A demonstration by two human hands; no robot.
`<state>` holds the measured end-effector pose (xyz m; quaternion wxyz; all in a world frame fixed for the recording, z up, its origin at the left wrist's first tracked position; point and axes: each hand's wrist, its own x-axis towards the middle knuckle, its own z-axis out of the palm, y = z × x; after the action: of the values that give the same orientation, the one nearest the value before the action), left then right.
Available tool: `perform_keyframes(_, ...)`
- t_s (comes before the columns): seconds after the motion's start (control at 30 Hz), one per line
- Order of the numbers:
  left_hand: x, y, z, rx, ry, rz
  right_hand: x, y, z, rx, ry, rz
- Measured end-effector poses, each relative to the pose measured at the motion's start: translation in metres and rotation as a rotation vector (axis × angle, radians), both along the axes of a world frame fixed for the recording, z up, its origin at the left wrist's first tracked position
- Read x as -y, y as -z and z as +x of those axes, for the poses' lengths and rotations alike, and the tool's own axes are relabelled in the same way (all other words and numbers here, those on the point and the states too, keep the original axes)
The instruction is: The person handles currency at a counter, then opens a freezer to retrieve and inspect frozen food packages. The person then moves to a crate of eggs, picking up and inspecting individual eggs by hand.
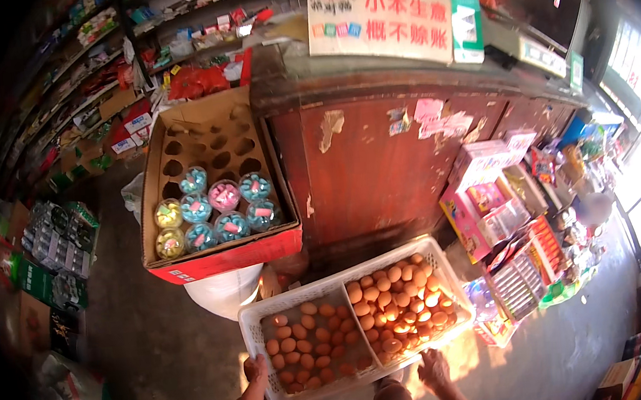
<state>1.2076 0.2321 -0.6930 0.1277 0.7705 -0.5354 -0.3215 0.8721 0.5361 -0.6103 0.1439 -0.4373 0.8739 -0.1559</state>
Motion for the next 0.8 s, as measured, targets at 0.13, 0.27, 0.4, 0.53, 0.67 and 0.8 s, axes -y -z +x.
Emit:
perform_keyframes(0.13, 0.006, 0.023, 0.019, -0.053, 0.091, 0.176, -0.037, -0.045, 0.012, 0.060, -0.004, 0.051)
perform_keyframes(0.27, -0.029, 0.000, 0.052, -0.122, 0.343, -0.114, -0.051, -0.073, -0.016, -0.099, 0.018, -0.114)
perform_keyframes(0.4, -0.081, -0.105, 0.053, -0.182, 0.601, -0.287, -0.027, -0.133, -0.013, -0.065, -0.020, -0.255)
perform_keyframes(0.53, -0.125, -0.130, 0.092, 0.126, 0.883, -0.573, -0.051, -0.058, 0.003, 0.062, -0.143, -0.358)
perform_keyframes(0.67, -0.147, -0.134, 0.118, -0.059, 0.789, -0.563, -0.052, -0.073, 0.128, 0.236, -0.273, 0.082)
perform_keyframes(0.8, -0.097, -0.138, 0.095, -0.499, 0.354, -0.375, -0.073, -0.053, 0.179, -0.272, -0.341, -0.090)
